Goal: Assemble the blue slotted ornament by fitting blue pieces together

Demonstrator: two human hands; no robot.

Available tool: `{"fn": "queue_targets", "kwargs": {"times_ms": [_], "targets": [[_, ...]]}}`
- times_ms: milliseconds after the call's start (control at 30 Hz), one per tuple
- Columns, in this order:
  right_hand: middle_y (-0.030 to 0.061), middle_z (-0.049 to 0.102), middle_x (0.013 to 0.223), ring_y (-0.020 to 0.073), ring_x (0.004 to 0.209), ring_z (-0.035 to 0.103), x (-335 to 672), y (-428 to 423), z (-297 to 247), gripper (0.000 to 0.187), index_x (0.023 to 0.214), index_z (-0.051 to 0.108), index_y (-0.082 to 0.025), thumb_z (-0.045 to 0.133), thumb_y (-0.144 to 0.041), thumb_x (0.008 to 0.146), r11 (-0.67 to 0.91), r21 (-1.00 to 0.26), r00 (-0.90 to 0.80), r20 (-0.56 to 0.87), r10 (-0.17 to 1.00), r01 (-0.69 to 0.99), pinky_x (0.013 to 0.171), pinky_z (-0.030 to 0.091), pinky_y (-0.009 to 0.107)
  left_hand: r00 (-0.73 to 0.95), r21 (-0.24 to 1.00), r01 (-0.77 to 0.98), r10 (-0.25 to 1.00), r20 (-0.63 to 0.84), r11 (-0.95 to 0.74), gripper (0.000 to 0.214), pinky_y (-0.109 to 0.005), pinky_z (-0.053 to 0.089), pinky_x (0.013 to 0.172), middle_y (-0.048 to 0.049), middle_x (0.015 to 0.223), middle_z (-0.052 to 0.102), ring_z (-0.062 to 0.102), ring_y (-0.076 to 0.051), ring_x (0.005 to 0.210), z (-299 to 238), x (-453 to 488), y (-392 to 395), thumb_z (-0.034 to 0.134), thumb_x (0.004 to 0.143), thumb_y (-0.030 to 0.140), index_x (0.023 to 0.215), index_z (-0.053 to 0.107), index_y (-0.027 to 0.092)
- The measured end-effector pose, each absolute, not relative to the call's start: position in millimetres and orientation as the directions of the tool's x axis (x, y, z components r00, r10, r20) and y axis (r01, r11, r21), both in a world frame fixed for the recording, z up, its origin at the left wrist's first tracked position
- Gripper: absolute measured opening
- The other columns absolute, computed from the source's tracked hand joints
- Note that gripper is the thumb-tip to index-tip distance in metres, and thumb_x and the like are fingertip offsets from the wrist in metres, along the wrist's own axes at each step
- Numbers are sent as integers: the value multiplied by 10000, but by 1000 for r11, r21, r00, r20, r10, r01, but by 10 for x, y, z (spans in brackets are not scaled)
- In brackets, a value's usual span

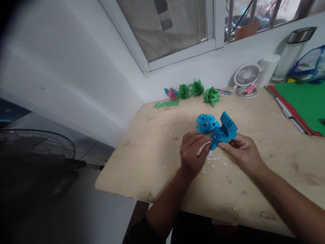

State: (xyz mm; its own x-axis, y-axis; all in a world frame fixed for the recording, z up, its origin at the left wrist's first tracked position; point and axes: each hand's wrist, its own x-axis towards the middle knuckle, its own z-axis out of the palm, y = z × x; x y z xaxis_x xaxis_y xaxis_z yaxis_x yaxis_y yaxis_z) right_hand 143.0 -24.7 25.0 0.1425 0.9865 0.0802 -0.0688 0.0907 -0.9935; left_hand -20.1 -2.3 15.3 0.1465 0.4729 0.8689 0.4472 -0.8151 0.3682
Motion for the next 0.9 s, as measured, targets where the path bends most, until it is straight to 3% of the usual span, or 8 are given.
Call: {"fn": "queue_targets", "kwargs": {"times_ms": [133,333,567,900], "targets": [[3,750,691,216,724,691,1450,-230,195,202,671,794,-276,928,-348,538,128,-990,138,118,983,-60,752,581,322,134,393,459,499,856,-797,102,-385,556,839,-45,850,751,686,-198,899,152,-201,-39,611,919,193,918,712,197],[-21,761,698,197,699,696,1448,-239,241,212,701,817,-314,938,-304,527,137,-989,133,129,983,-54,716,587,286,121,355,473,459,880,-806,91,-368,555,818,-40,813,746,682,-189,859,144,-189,-27,619,898,148,877,699,183],[-1,761,690,224,664,693,1448,-249,274,211,652,803,-293,939,-365,509,119,-993,140,115,983,-23,750,613,358,132,382,477,495,859,-791,116,-378,552,834,-43,822,746,691,-194,884,162,-200,-41,596,907,158,886,704,194],[-1,771,723,221,687,697,1443,-269,299,210,682,815,-292,934,-339,515,160,-987,150,160,976,11,753,617,346,119,376,454,473,873,-808,78,-372,562,811,-29,810,750,692,-188,855,158,-203,-29,626,909,182,866,689,197]]}}
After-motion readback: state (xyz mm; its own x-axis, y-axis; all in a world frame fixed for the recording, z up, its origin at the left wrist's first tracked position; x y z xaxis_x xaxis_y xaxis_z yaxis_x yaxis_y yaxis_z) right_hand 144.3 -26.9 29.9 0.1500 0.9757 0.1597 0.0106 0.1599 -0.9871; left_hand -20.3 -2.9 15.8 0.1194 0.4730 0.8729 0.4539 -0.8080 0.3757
